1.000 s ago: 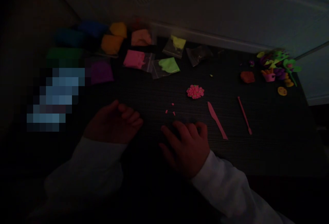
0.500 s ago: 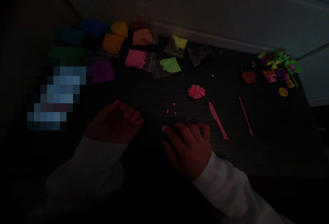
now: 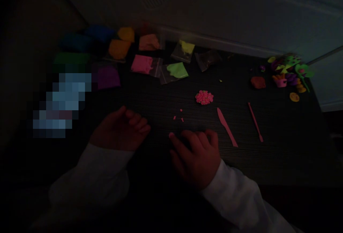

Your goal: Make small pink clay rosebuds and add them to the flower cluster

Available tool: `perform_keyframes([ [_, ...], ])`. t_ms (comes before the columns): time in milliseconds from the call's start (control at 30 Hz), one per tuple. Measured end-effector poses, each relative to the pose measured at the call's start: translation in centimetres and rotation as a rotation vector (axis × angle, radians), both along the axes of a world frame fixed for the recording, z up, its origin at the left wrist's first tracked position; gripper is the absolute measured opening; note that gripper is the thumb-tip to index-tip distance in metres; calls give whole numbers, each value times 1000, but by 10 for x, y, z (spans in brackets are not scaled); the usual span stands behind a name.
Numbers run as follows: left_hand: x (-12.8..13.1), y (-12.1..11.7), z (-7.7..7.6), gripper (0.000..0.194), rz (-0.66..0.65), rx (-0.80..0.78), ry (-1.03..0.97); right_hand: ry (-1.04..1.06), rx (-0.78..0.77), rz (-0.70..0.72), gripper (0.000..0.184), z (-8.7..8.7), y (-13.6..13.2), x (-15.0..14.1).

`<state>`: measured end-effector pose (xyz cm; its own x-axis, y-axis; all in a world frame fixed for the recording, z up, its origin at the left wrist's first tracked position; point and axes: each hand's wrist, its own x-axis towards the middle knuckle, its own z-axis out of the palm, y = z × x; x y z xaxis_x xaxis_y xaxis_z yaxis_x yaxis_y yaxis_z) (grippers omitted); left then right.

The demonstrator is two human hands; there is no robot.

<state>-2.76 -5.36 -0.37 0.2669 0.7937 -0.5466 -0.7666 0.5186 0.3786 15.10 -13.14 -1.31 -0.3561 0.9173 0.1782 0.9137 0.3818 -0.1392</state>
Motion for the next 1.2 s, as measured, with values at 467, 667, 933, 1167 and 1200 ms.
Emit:
perform_keyframes([
  [467, -1, 0, 0, 34, 4, 10, 10, -18, -27, 21, 36, 0, 2, -2],
  [667, -1, 0, 0, 35, -5, 8, 11, -31, -66, 11, 37, 0, 2, -2],
  [933, 0, 1, -3, 35, 16, 12, 7, -20, -55, 2, 37, 0, 2, -3],
  [1167, -1, 1, -2, 35, -3, -4, 12, 24, -49, -3, 36, 1, 2, -1],
  [1200, -1, 1, -2, 35, -4, -8, 14, 24, -55, -2, 36, 1, 2, -1],
])
